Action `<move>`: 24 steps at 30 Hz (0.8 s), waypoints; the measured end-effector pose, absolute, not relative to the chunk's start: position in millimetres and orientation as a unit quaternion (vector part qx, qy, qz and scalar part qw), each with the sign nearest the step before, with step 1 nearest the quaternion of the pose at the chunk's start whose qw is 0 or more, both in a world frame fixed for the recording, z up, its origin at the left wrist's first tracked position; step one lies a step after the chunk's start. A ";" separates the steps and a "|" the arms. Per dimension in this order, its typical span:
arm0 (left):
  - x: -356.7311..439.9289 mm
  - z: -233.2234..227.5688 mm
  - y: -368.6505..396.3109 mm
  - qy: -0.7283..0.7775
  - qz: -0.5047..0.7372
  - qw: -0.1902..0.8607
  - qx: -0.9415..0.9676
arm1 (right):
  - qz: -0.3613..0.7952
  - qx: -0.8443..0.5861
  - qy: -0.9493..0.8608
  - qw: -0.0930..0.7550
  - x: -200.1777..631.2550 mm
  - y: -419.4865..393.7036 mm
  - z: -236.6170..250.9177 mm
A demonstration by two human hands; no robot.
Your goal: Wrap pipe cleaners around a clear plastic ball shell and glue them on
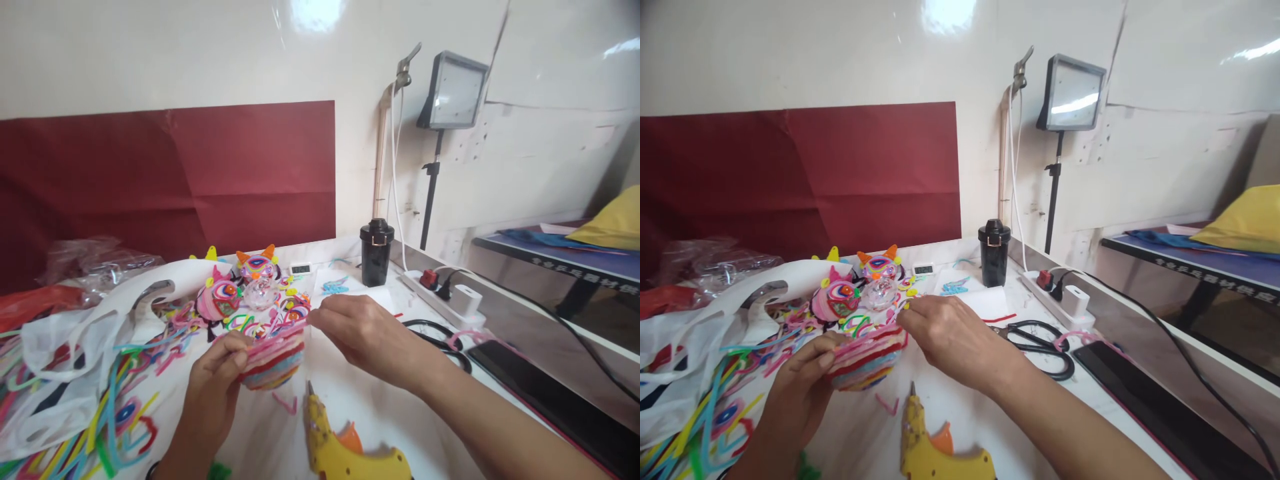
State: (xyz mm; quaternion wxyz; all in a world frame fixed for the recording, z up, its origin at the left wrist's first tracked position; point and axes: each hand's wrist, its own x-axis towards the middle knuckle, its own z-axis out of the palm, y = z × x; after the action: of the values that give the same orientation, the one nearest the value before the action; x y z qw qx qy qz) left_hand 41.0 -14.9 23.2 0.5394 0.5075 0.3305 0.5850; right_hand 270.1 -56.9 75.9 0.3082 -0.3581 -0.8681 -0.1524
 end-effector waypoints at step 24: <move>44.4 11.0 -17.1 0.333 0.547 0.463 0.613 | 0.120 -0.363 -0.819 0.427 258.8 -47.1 63.7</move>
State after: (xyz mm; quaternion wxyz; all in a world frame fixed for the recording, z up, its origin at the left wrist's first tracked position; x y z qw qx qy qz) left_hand 44.4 -17.1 11.0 0.4634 0.6127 0.3331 0.5468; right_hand 258.8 -47.1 63.7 0.4270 -0.3632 -0.8194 0.1202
